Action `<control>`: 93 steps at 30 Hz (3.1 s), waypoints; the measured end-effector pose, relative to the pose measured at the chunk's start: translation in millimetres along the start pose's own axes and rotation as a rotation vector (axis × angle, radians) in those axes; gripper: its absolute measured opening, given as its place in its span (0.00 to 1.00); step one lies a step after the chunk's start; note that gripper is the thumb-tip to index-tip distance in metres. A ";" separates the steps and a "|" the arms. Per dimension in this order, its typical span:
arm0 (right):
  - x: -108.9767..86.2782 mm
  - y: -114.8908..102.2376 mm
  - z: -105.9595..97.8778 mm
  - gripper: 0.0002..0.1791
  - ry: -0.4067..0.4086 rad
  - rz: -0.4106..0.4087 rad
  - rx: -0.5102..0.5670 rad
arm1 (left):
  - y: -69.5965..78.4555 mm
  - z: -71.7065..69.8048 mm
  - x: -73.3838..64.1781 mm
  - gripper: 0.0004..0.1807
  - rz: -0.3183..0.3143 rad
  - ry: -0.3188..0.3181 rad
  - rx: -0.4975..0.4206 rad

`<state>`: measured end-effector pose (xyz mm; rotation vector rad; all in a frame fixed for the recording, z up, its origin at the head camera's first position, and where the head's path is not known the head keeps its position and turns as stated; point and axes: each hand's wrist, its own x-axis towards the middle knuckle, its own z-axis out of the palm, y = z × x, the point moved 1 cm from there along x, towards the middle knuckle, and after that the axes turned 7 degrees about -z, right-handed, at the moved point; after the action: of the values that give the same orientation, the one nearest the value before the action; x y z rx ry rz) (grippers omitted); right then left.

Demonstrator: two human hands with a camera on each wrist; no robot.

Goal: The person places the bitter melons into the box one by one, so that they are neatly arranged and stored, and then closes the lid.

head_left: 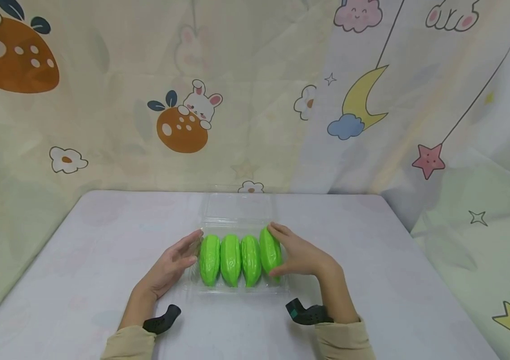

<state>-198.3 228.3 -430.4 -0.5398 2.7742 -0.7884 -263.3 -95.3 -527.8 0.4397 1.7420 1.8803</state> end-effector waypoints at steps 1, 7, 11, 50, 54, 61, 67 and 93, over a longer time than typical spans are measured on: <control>0.5 -0.8 0.6 0.61 -0.004 0.006 -0.006 | 0.3 0.0 -0.2 0.36 0.002 0.000 0.002; 3.0 -3.3 3.9 0.60 -0.008 0.028 -0.037 | -0.5 -0.3 -0.5 0.35 0.000 0.000 0.006; 3.4 -4.5 3.7 0.60 -0.004 0.018 -0.041 | -0.9 -0.3 -0.2 0.35 0.002 -0.001 0.010; -1.6 -3.0 -3.3 0.45 -0.074 -0.005 -0.006 | 1.3 0.5 -0.3 0.35 -0.005 0.010 0.010; -1.8 -5.1 -4.2 0.46 -0.063 -0.019 -0.011 | 2.3 1.0 -0.3 0.35 -0.011 0.017 0.010; -0.1 -8.6 -3.6 0.51 -0.036 -0.017 -0.026 | 4.4 2.1 -0.8 0.35 -0.014 0.018 -0.005; -0.7 -12.1 -2.9 0.52 -0.017 0.026 -0.044 | 5.4 2.9 -0.9 0.35 -0.016 0.018 -0.004; -2.8 -20.5 -5.6 0.47 -0.053 0.179 -0.132 | 4.1 2.3 0.6 0.35 -0.016 0.016 -0.003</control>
<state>-191.5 215.8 -414.4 -0.3224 2.7904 -0.5473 -263.2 -93.2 -523.5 0.4097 1.7471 1.8801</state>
